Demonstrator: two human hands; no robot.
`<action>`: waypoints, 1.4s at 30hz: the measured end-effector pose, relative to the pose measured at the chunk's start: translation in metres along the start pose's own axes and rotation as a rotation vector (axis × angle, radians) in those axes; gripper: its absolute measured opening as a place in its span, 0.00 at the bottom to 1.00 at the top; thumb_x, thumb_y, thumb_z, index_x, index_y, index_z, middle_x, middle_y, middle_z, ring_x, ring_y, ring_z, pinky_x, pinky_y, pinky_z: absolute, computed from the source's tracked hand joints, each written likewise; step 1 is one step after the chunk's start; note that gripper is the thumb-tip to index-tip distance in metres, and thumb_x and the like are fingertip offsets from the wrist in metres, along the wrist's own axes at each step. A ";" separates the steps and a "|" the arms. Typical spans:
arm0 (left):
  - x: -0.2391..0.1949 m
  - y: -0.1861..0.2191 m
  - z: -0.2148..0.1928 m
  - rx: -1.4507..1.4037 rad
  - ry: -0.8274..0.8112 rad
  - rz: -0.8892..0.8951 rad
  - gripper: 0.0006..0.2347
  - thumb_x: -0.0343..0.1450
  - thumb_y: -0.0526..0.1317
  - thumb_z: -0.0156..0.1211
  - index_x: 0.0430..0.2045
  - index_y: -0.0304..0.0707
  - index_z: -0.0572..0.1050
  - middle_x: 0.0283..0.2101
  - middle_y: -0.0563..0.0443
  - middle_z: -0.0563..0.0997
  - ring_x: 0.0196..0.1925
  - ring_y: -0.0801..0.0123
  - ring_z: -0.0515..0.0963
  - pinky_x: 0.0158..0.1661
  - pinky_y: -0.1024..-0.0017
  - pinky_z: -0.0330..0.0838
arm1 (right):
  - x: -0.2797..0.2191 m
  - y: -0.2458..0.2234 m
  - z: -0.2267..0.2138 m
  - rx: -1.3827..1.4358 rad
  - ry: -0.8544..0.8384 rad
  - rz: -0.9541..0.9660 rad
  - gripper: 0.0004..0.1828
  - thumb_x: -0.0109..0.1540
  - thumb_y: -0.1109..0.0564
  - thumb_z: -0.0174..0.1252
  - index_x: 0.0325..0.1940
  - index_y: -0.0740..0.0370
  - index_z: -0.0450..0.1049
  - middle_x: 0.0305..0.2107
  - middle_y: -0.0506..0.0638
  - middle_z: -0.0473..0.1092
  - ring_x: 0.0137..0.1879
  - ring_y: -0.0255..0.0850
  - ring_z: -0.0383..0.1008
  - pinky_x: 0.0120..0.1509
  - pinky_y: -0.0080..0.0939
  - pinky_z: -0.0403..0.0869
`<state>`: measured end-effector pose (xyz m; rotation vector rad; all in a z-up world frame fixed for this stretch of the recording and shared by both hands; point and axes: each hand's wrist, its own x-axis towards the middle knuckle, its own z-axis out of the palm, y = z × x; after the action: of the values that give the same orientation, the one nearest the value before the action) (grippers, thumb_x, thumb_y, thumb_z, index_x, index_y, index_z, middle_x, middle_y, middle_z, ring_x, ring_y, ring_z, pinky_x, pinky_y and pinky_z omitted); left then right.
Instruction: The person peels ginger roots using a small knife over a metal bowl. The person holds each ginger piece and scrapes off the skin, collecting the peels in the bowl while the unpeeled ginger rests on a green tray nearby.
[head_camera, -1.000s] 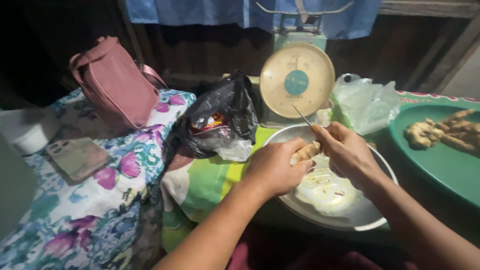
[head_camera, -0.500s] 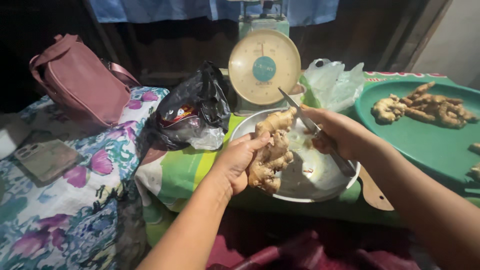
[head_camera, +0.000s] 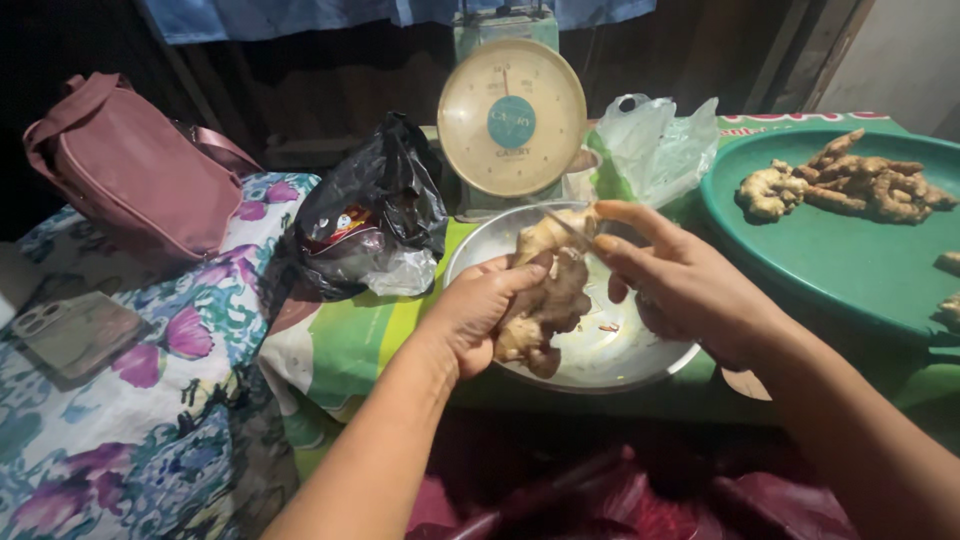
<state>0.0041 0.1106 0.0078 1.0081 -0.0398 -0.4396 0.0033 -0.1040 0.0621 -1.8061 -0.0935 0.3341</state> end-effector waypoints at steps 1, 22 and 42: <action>-0.001 0.000 0.004 0.090 0.038 0.005 0.13 0.73 0.37 0.55 0.51 0.37 0.73 0.39 0.43 0.84 0.34 0.62 0.85 0.30 0.64 0.81 | -0.004 -0.003 0.002 -0.075 0.007 -0.018 0.28 0.64 0.44 0.55 0.70 0.39 0.64 0.22 0.45 0.66 0.19 0.32 0.55 0.21 0.35 0.55; 0.010 -0.002 0.020 1.290 0.462 0.493 0.12 0.62 0.43 0.67 0.34 0.38 0.81 0.31 0.38 0.84 0.36 0.51 0.85 0.39 0.59 0.76 | 0.015 0.005 0.007 -0.473 0.054 -0.226 0.29 0.65 0.42 0.54 0.72 0.41 0.65 0.25 0.52 0.73 0.25 0.34 0.64 0.30 0.39 0.65; 0.021 -0.021 0.016 1.416 0.520 0.451 0.10 0.63 0.40 0.68 0.31 0.33 0.80 0.32 0.33 0.83 0.38 0.44 0.83 0.42 0.55 0.76 | 0.044 0.014 0.026 -0.573 0.093 -0.216 0.27 0.61 0.33 0.53 0.52 0.53 0.73 0.29 0.56 0.80 0.36 0.44 0.81 0.42 0.44 0.75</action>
<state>0.0128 0.0804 -0.0047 2.4069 -0.1153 0.3889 0.0362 -0.0732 0.0351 -2.3476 -0.3450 0.0669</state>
